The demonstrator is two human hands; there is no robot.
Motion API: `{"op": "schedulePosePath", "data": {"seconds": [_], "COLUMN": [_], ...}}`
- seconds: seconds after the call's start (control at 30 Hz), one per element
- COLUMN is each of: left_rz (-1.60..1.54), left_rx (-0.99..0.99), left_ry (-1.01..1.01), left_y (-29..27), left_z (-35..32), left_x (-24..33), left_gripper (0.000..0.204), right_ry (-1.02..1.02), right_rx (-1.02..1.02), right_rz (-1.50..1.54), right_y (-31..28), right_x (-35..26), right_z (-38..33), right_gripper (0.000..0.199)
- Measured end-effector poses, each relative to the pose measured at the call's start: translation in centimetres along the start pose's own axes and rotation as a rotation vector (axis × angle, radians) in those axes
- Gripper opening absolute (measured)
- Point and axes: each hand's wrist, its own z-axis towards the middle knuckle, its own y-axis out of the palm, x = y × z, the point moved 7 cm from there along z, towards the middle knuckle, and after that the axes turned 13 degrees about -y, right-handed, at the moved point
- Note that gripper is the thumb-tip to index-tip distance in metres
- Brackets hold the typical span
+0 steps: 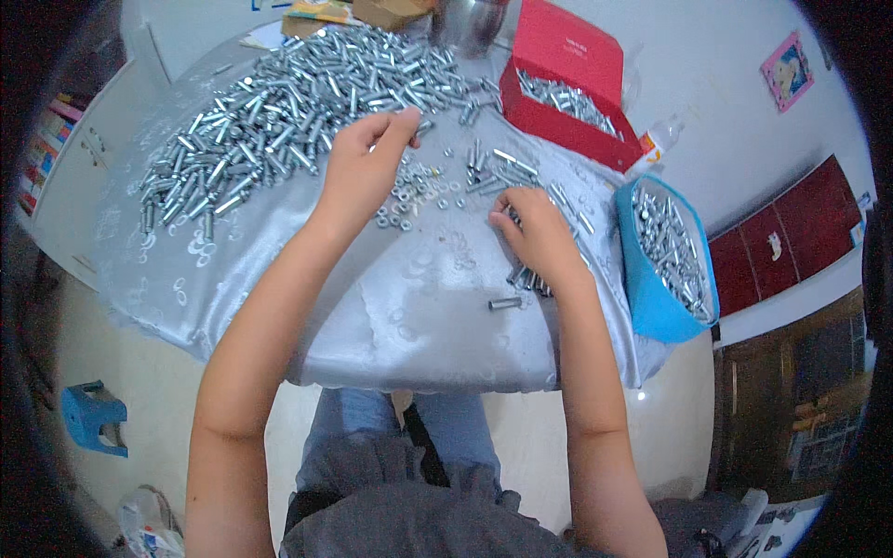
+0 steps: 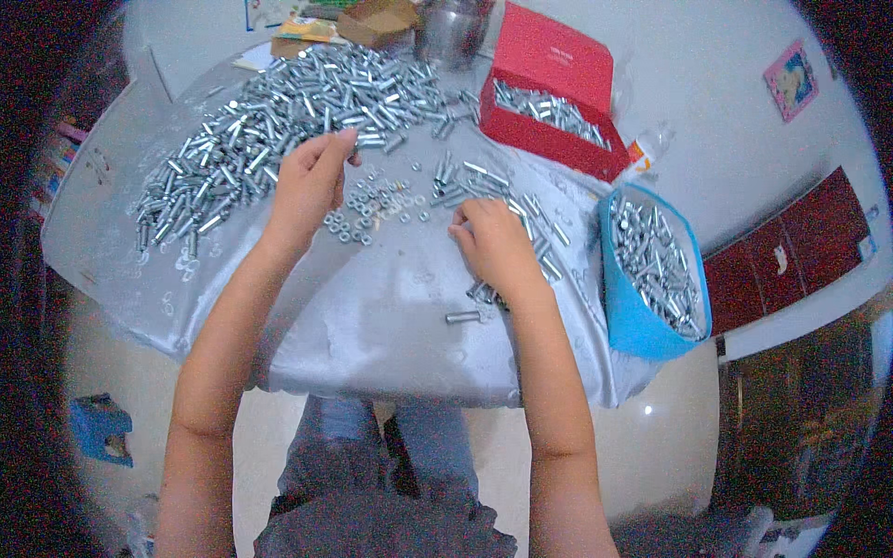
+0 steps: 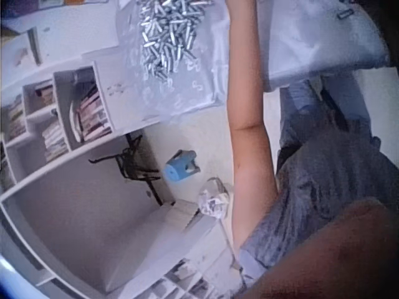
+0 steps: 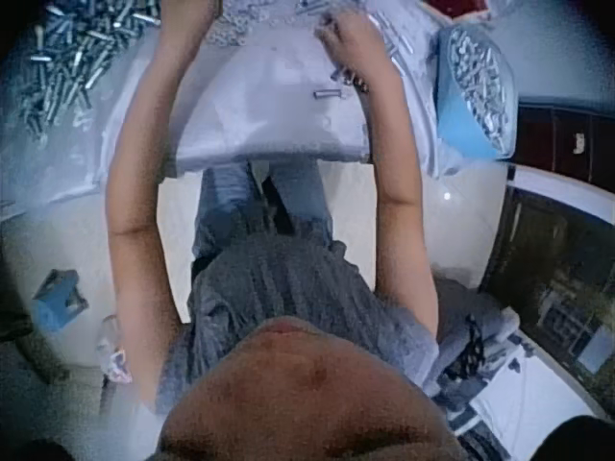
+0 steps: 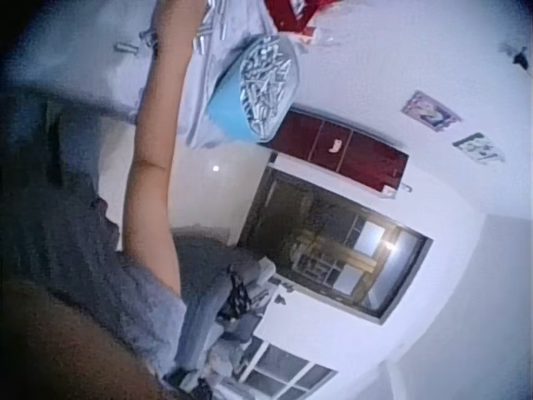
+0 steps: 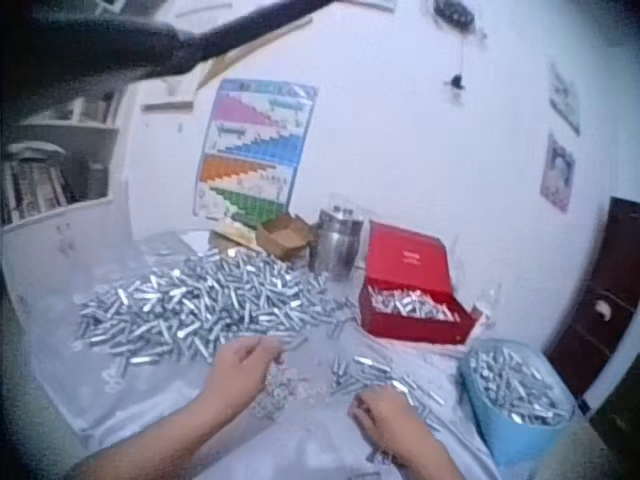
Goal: The person repeatedly picks up metal bolts and washers from a table, threads the washers onto the bolts by hand, and places the assembled units into a blue container. The task continues throughout the clip with a steady, repetitive motion.
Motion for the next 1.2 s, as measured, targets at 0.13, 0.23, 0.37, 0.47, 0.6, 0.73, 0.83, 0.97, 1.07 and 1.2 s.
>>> {"op": "schedulePosePath", "data": {"seconds": [0.13,0.23,0.37,0.47,0.6,0.73,0.83,0.97,1.07,1.2], "left_rz": [-0.178,-0.322,-0.362,-0.371,-0.265,-0.235,-0.245,-0.358,-0.417,-0.473], "left_rx": [0.194,0.142,0.003,-0.098,-0.131,-0.207,-0.215,-0.312,-0.292,-0.322], "left_ry": [-0.201,-0.294,-0.407,-0.448,-0.409,-0.434,-0.431,-0.483,-0.518,-0.551], "left_y": [-5.2,-5.0,-3.6,-2.9,-2.6,-2.1,-1.8,-1.4,-1.4,-1.4], "left_z": [0.4,0.5,-0.4,-0.9,-0.7,-1.1,-1.0,-1.4,-1.2,-1.3], "left_x": [-5.6,-6.1,-4.9,-6.0,-5.4,-5.4,-5.0,-5.1,-5.7,-5.5], "left_gripper": [0.033,0.027,0.022,0.022,0.022,0.022,0.021,0.020,0.021,0.027], "right_ry": [0.061,0.072,0.152,0.226,0.251,0.293,0.328,0.369,0.190,0.070], "right_rx": [0.099,0.238,0.390,0.442,0.445,0.382,0.382,0.395,0.457,0.516], "right_rz": [0.353,0.579,0.825,1.040,1.218,1.318,1.423,1.357,1.062,0.835], "right_y": [-0.4,1.2,3.5,4.1,4.3,5.1,5.3,5.5,4.8,4.2], "right_x": [-3.7,-5.3,-5.6,-5.6,-5.5,-5.7,-5.8,-5.3,-5.8,-6.3], "right_z": [4.5,6.6,7.0,6.1,6.3,6.4,6.4,6.0,6.2,6.5], "right_gripper": [0.013,0.016,0.016,0.016,0.018,0.019,0.017,0.013,0.014,0.016]}}
